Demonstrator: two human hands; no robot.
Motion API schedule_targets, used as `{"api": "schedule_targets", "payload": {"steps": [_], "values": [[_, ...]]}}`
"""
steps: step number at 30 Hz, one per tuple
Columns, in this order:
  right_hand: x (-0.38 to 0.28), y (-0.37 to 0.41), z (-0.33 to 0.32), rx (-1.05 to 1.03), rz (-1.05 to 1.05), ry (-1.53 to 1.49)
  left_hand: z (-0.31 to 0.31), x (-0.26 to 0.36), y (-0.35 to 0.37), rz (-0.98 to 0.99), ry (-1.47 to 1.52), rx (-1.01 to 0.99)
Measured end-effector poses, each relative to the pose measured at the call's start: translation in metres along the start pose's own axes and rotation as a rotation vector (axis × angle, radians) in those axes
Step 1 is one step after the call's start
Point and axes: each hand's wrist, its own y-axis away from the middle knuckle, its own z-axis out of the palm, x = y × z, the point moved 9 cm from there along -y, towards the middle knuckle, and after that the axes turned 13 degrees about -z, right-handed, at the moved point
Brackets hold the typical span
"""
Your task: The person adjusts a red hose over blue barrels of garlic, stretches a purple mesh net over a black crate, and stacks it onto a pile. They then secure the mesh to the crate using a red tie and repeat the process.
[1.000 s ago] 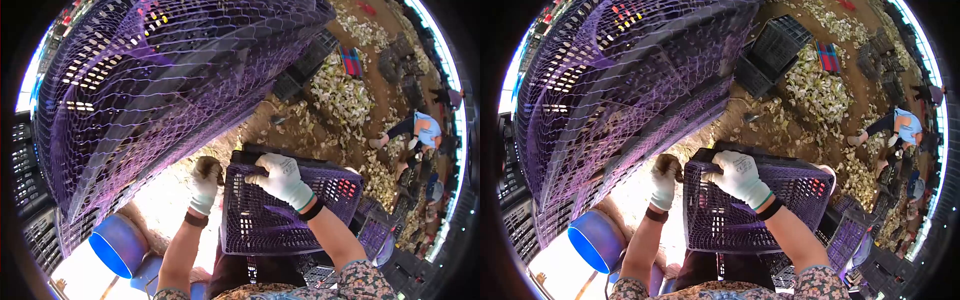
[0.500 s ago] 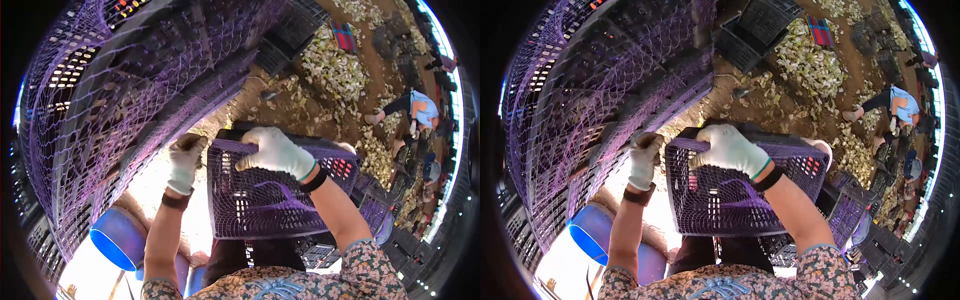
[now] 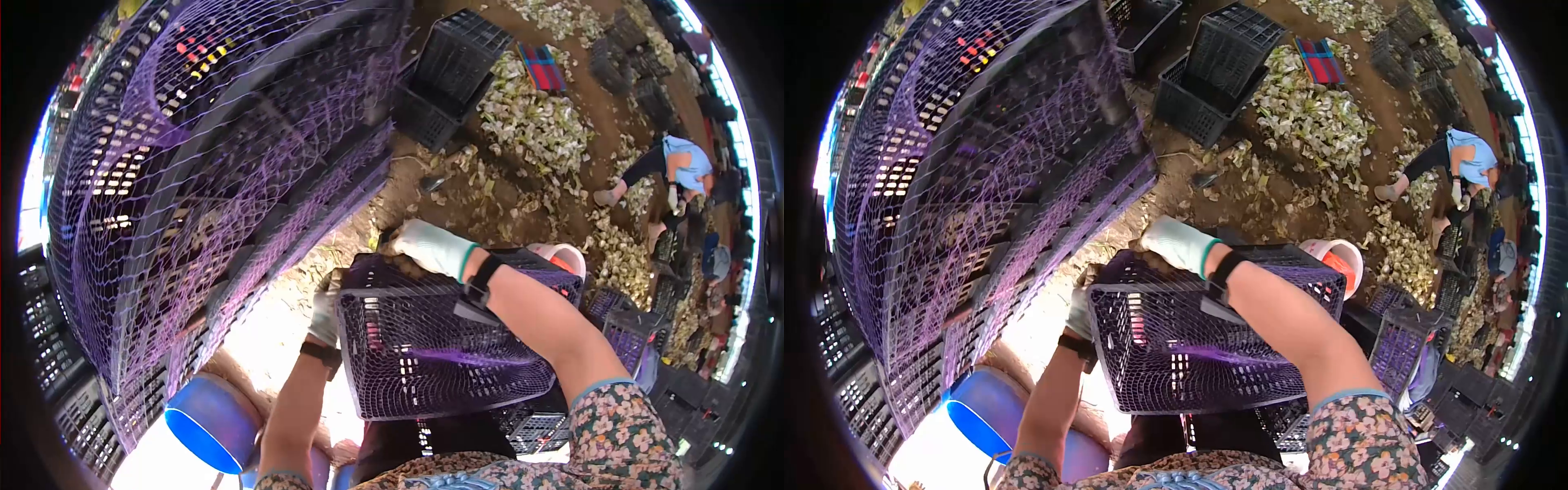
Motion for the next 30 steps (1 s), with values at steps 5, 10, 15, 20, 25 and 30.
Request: {"api": "schedule_targets", "payload": {"steps": [5, 10, 15, 20, 25, 30], "values": [[0.02, -0.018, 0.002, 0.012, 0.328, 0.059, -0.038, 0.006, -0.012, 0.27, -0.225, -0.066], [-0.086, 0.06, -0.113, 0.533, 0.238, 0.011, -0.058, 0.02, -0.04, 0.127, -0.24, 0.152], [-0.096, 0.314, -0.186, 1.171, 0.506, -0.629, -0.077, 0.061, -0.013, 0.028, -0.769, 0.344], [-0.033, 0.423, -0.058, 1.2, 0.611, -0.86, 0.149, 0.136, 0.138, 0.985, -1.188, 0.631], [-0.085, 0.392, -0.032, 1.052, 0.669, -0.29, 0.391, -0.028, 0.03, 0.307, -1.424, -0.243], [-0.1, 0.385, -0.014, 1.064, 0.673, -0.326, 0.422, -0.127, 0.01, -0.352, -1.991, -0.644]]}}
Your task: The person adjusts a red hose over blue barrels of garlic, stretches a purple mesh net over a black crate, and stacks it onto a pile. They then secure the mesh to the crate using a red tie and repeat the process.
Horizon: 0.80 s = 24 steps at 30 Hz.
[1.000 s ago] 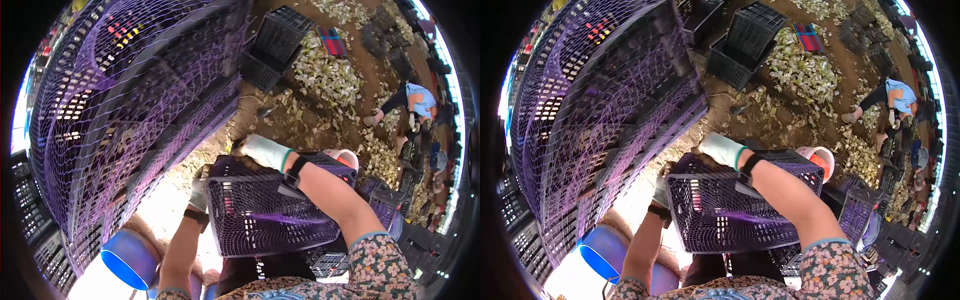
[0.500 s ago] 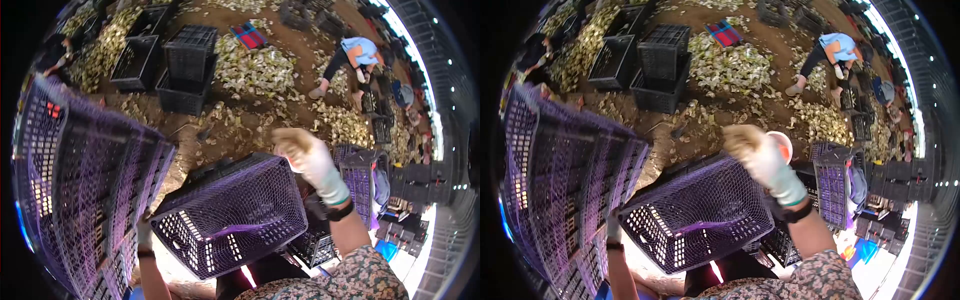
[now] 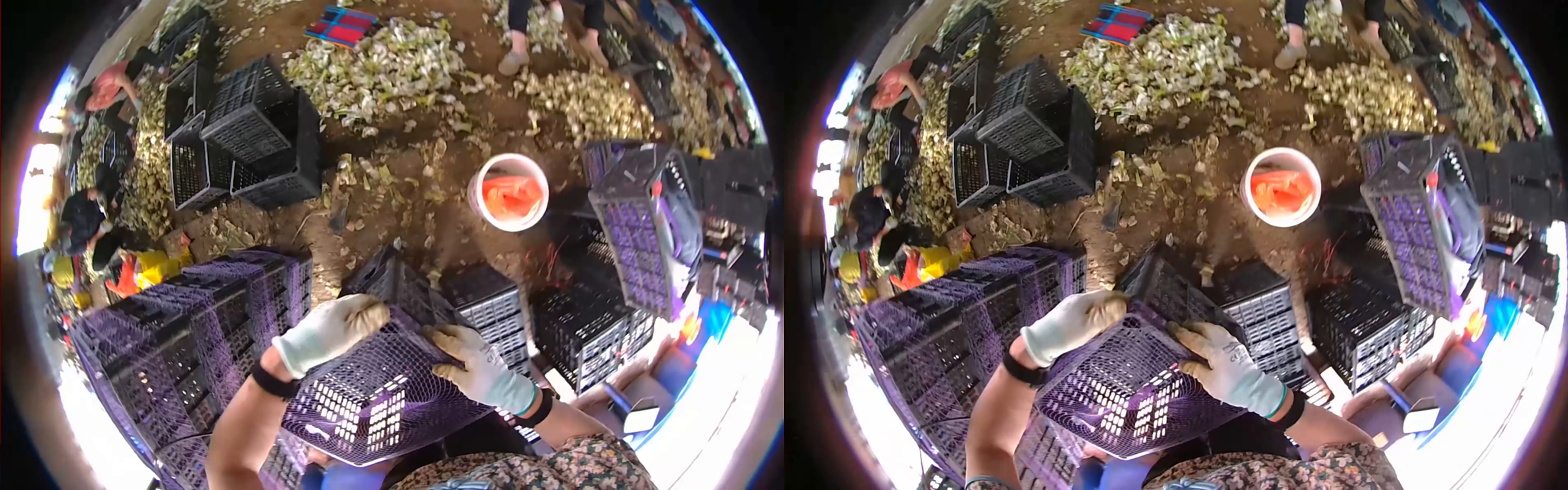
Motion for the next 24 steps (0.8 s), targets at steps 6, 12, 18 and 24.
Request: {"api": "schedule_targets", "payload": {"steps": [6, 12, 18, 24], "values": [[0.012, 0.006, -0.004, 0.09, -0.03, -0.119, -0.004, -0.009, 0.004, -0.215, -0.026, -0.107], [0.027, 0.0, 0.004, -0.047, -0.073, -0.257, -0.036, -0.022, -0.045, -0.209, 0.369, 0.082], [0.043, 0.001, 0.006, -0.159, 0.04, -0.591, -0.023, -0.043, -0.119, -0.131, 0.032, 0.238], [0.114, 0.016, 0.015, -0.145, 0.415, -1.149, -0.021, -0.026, -0.103, -0.079, -0.179, 0.242]]}}
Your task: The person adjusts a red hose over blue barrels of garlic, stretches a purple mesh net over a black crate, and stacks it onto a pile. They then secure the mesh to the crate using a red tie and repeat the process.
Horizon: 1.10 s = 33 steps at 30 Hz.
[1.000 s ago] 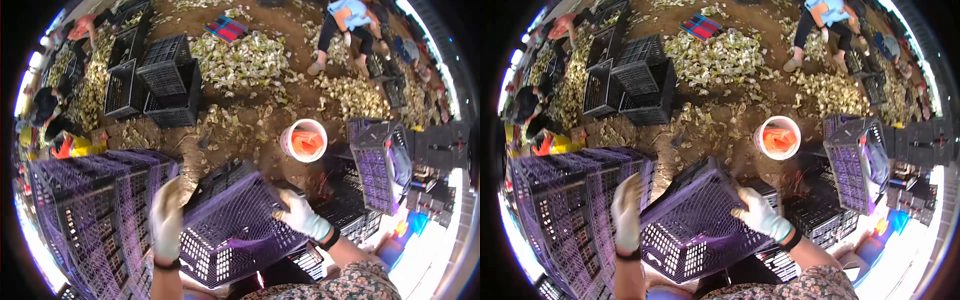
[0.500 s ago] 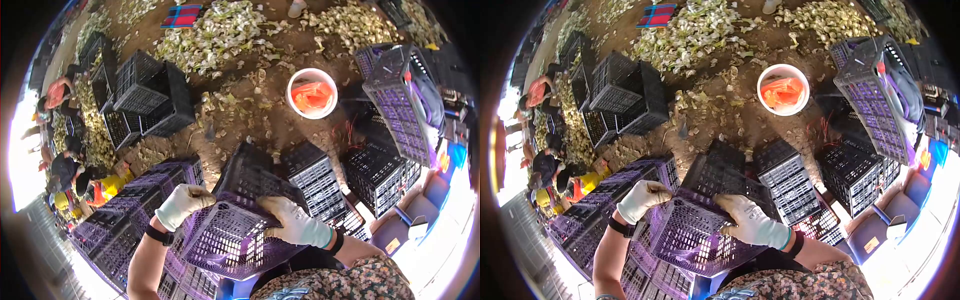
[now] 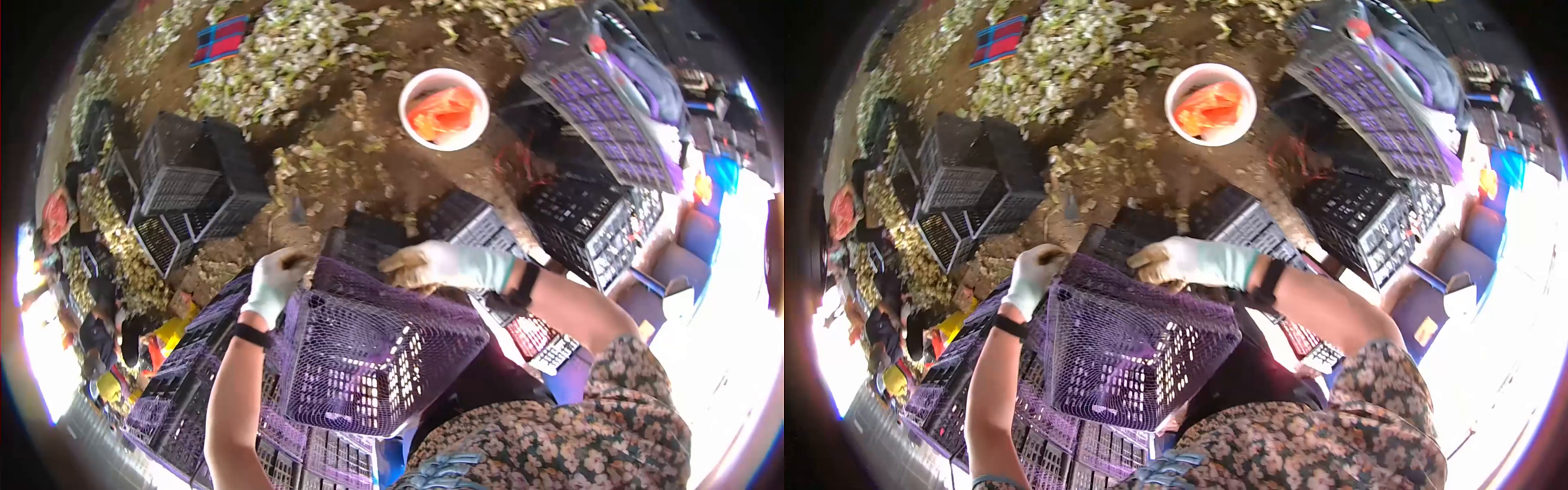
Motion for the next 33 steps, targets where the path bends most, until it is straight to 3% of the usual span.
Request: {"api": "schedule_targets", "payload": {"steps": [2, 3, 4, 6, 7, 8, 10, 11, 12, 13, 14, 15, 16, 18, 19, 20, 22, 23, 26, 28, 30, 33], "values": [[-0.004, 0.01, -0.019, -0.003, -0.021, 0.206, -0.018, 0.0, 0.025, 0.239, -0.309, 0.257], [-0.018, 0.009, -0.027, -0.021, -0.242, 0.601, -0.029, -0.011, 0.04, 0.222, -0.305, 0.329], [-0.016, 0.02, -0.034, 0.068, -0.249, 0.63, -0.04, -0.022, 0.059, 0.207, -0.301, 0.407], [0.039, 0.031, -0.057, 0.046, -0.281, 0.257, -0.058, -0.073, 0.108, 0.066, -0.004, 0.507], [0.041, 0.051, -0.05, 0.034, -0.208, 0.452, -0.059, -0.095, 0.141, 0.031, 0.152, 0.603], [0.058, 0.068, -0.049, 0.065, -0.173, 0.325, -0.055, -0.119, 0.179, -0.005, 0.312, 0.698], [0.059, 0.093, -0.042, 0.079, -0.331, 0.462, -0.029, -0.179, 0.254, -0.186, 0.361, 0.862], [0.061, 0.113, -0.034, 0.216, -0.224, 0.262, 0.004, -0.22, 0.287, -0.381, 0.438, 0.939], [0.069, 0.13, -0.034, 0.382, -0.176, 0.293, 0.04, -0.26, 0.323, -0.569, 0.533, 1.008], [0.076, 0.136, -0.026, 0.42, -0.256, 0.315, 0.083, -0.294, 0.338, -0.655, 0.719, 0.916], [0.082, 0.141, -0.018, 0.452, -0.34, 0.34, 0.132, -0.309, 0.333, -0.604, 1.031, 0.689], [0.096, 0.15, -0.003, 0.472, -0.263, 0.324, 0.179, -0.307, 0.327, -0.512, 1.335, 0.448], [0.092, 0.156, 0.022, 0.62, -0.35, 0.167, 0.216, -0.291, 0.322, -0.396, 1.555, 0.25], [0.112, 0.142, 0.01, 0.661, -0.486, 0.058, 0.248, -0.26, 0.321, -0.217, 1.749, 0.086], [0.097, 0.151, 0.02, 0.759, -0.411, 0.027, 0.248, -0.253, 0.323, -0.165, 1.771, 0.059], [0.082, 0.145, 0.031, 0.714, -0.511, -0.123, 0.241, -0.257, 0.331, -0.139, 1.776, 0.055], [0.029, 0.138, 0.045, 0.767, -0.6, 0.195, 0.216, -0.278, 0.357, -0.119, 1.733, 0.125], [0.016, 0.134, 0.047, 0.771, -0.541, 0.25, 0.212, -0.288, 0.35, -0.07, 1.77, 0.025], [-0.006, 0.105, 0.047, 0.64, -0.527, 0.202, 0.174, -0.275, 0.361, 0.078, 1.733, 0.16], [-0.011, 0.104, 0.06, 0.671, -0.51, 0.198, 0.163, -0.269, 0.359, 0.178, 1.828, 0.123], [-0.01, 0.097, 0.067, 0.651, -0.477, 0.252, 0.158, -0.276, 0.362, 0.175, 1.844, 0.28], [0.002, 0.083, 0.048, 0.757, -0.49, 0.227, 0.16, -0.281, 0.366, 0.277, 1.869, 0.258]]}}
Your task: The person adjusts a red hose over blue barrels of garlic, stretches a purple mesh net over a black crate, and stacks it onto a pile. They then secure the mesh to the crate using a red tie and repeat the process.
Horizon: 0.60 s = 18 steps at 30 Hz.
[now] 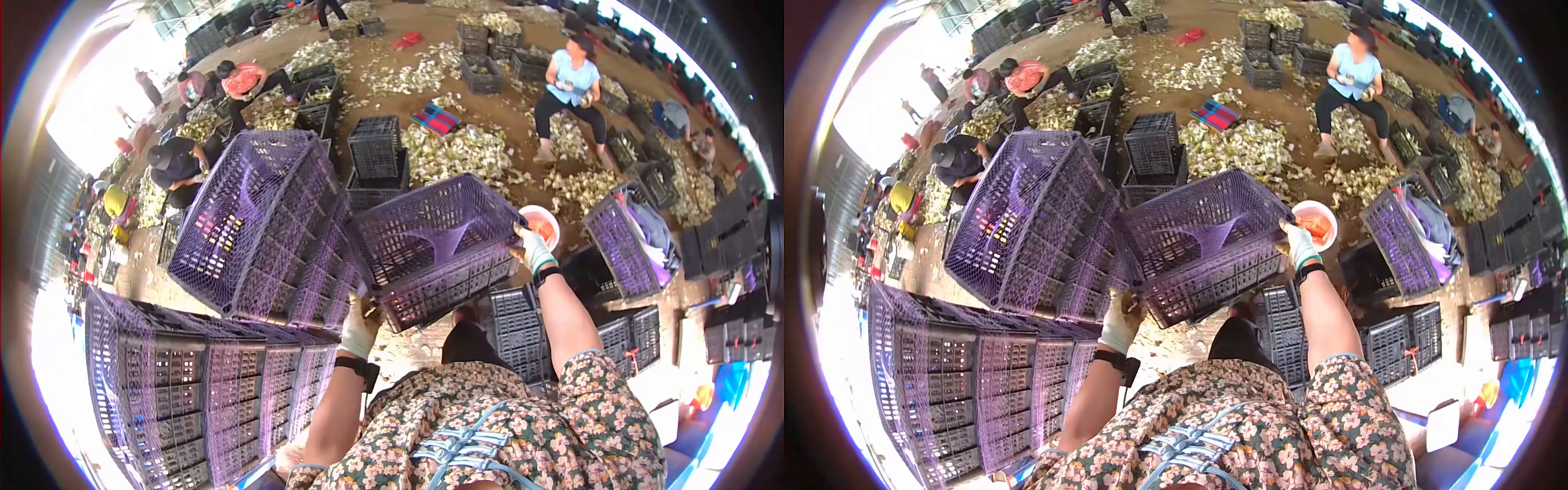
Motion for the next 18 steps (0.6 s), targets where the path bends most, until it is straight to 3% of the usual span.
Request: {"api": "schedule_targets", "payload": {"steps": [3, 7, 9, 11, 13, 14, 15, 16, 17, 18], "values": [[0.009, 0.006, 0.0, 0.018, 0.022, -0.105, -0.008, -0.012, -0.008, -0.041, 0.076, -0.003], [0.027, 0.032, -0.014, 0.03, 0.096, 0.005, -0.034, -0.04, -0.026, -0.059, 0.226, 0.012], [0.024, 0.009, -0.023, -0.256, -0.377, 0.676, -0.057, -0.064, -0.042, -0.057, 0.326, 0.03], [-0.047, 0.088, 0.017, 0.151, -0.446, 1.209, -0.066, -0.085, -0.047, -0.077, 0.5, 0.039], [-0.057, 0.135, 0.1, -0.18, -0.952, 1.166, -0.068, -0.096, -0.049, -0.028, 0.498, 0.04], [-0.046, 0.158, 0.14, -0.445, -0.994, 1.164, -0.069, -0.082, -0.036, 0.116, 0.218, 0.136], [-0.031, 0.181, 0.17, -0.709, -1.021, 1.151, -0.082, -0.084, -0.042, 0.145, 0.147, 0.171], [-0.003, 0.185, 0.178, -0.813, -0.931, 1.333, -0.095, -0.086, -0.049, 0.173, 0.077, 0.208], [0.022, 0.185, 0.178, -0.911, -0.839, 1.513, -0.108, -0.081, -0.039, 0.176, -0.094, 0.386], [0.031, 0.178, 0.176, -0.915, -0.731, 1.524, -0.107, -0.079, -0.028, 0.18, 0.102, 0.386]]}}
